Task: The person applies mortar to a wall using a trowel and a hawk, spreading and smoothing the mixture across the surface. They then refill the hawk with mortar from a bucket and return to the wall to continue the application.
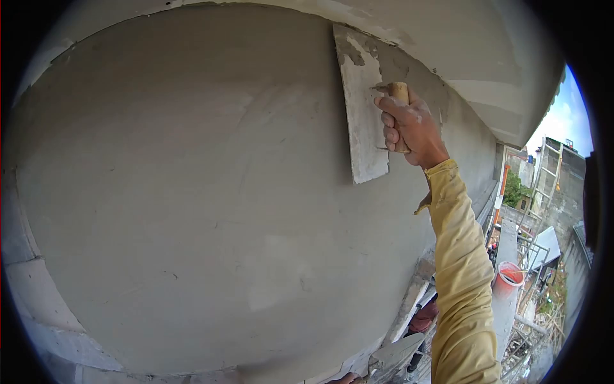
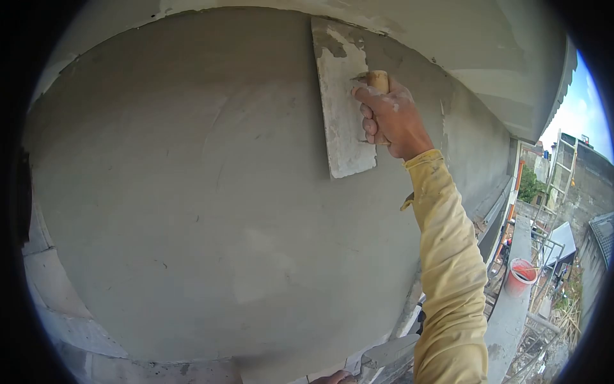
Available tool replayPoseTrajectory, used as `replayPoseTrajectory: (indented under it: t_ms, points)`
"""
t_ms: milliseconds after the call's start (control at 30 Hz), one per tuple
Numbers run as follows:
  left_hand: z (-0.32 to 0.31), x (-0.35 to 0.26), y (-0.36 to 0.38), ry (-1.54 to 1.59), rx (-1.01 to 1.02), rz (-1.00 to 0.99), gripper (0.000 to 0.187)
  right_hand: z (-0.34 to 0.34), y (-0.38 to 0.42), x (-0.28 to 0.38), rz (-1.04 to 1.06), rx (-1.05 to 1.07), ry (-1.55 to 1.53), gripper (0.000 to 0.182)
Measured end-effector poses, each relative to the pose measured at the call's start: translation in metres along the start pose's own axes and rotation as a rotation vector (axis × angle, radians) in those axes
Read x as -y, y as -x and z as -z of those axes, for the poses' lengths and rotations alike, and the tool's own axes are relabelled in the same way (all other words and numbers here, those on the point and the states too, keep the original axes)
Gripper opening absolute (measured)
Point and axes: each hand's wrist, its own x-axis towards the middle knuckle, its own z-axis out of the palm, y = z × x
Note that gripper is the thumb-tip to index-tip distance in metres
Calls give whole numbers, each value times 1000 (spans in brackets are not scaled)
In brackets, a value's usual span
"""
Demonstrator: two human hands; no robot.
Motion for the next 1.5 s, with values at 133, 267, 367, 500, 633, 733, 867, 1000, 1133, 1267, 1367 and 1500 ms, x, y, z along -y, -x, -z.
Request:
replayPoseTrajectory:
  t_ms: [133, 267, 367, 500, 633, 733, 867, 1000, 1133, 1267, 1367, 1500]
  points:
    - [20, -36, -2, -90, 58, 130, 52, -64, 9, 28, 24, 116, 32, 29]
    - [10, -28, -2, -101, 25, 104, 49, -115, 22, 38, 130, 160, 144, 29]
    - [18, -41, 0, -32, 132, 123, 48, -144, 29, 49, 143, 288, 19, 30]
    - [14, -38, 7, -157, 61, 61, 48, -177, 50, 57, 318, 365, 86, 38]
    - [21, -32, 2, -58, 58, 41, 50, -199, 74, 50, 437, 158, 73, 24]
    - [33, -55, 12, -154, 23, 58, 50, -199, 73, 44, 382, 169, -35, 25]
    - [36, -48, 16, -111, 78, 55, 51, -195, 47, 23, 447, 72, 56, 33]
    - [31, -35, 16, 11, 93, 29, 52, -155, 34, 18, 532, -123, 353, 39]
    - [43, -63, 19, -113, 185, 122, 53, -110, 27, 11, 463, -137, 482, 45]
    - [43, -79, 19, -125, 177, 130, 53, -57, 5, -21, 675, -270, 637, 40]
    - [40, -81, 18, 15, 123, 108, 50, -10, -10, -38, 666, -289, 758, 39]
    - [35, -62, 13, -59, 101, 25, 46, 39, -13, -64, 473, -564, 790, 36]
